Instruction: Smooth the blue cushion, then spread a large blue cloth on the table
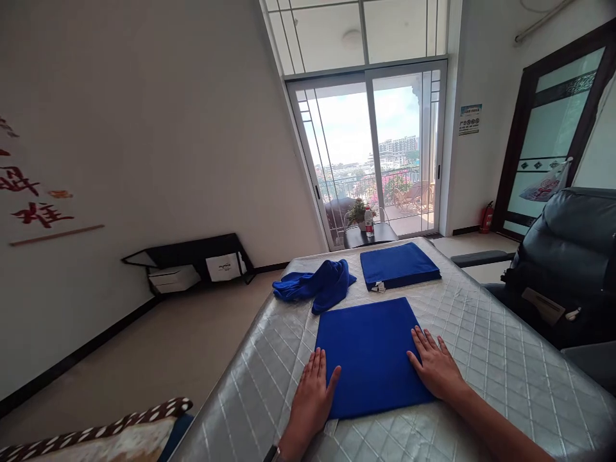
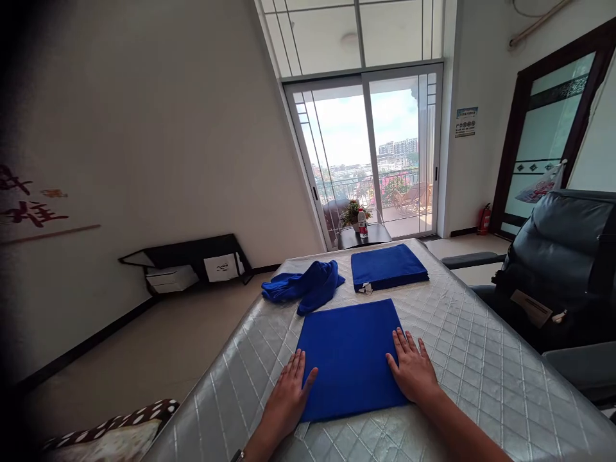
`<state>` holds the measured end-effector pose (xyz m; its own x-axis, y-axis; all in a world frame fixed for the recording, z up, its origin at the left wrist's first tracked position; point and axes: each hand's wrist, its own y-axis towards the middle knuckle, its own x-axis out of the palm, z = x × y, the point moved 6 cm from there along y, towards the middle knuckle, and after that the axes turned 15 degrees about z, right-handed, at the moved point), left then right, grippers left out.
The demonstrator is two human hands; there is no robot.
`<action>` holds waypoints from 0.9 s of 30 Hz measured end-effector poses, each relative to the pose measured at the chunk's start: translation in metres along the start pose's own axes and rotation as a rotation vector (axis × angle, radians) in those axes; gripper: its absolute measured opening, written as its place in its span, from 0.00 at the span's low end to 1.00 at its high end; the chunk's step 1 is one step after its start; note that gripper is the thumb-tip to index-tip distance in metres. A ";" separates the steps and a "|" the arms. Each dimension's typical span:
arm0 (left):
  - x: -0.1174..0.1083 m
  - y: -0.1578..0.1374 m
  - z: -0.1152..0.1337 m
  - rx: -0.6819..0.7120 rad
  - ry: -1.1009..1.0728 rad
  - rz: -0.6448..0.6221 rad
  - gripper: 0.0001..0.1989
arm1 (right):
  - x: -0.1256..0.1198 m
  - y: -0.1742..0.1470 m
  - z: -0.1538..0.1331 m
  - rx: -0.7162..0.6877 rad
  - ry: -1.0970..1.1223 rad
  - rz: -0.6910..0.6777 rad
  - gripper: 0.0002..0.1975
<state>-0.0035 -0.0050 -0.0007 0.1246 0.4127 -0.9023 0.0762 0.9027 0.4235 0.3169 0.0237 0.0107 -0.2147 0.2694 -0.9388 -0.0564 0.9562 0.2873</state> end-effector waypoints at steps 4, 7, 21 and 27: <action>-0.002 0.000 0.003 -0.037 -0.021 -0.007 0.40 | -0.002 0.001 -0.001 -0.020 -0.015 -0.005 0.35; -0.001 -0.002 0.002 -0.026 -0.037 -0.003 0.40 | -0.006 0.002 -0.002 -0.036 -0.014 -0.007 0.35; 0.009 -0.006 -0.005 0.108 -0.022 0.075 0.30 | -0.015 -0.041 -0.003 -0.025 -0.022 0.001 0.35; -0.008 -0.001 0.038 0.062 -0.051 0.060 0.34 | -0.018 -0.041 -0.004 -0.004 0.013 -0.004 0.35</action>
<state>0.0334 -0.0142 0.0089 0.1806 0.4581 -0.8703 0.1280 0.8664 0.4826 0.3194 -0.0212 0.0166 -0.2268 0.2640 -0.9375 -0.0610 0.9568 0.2842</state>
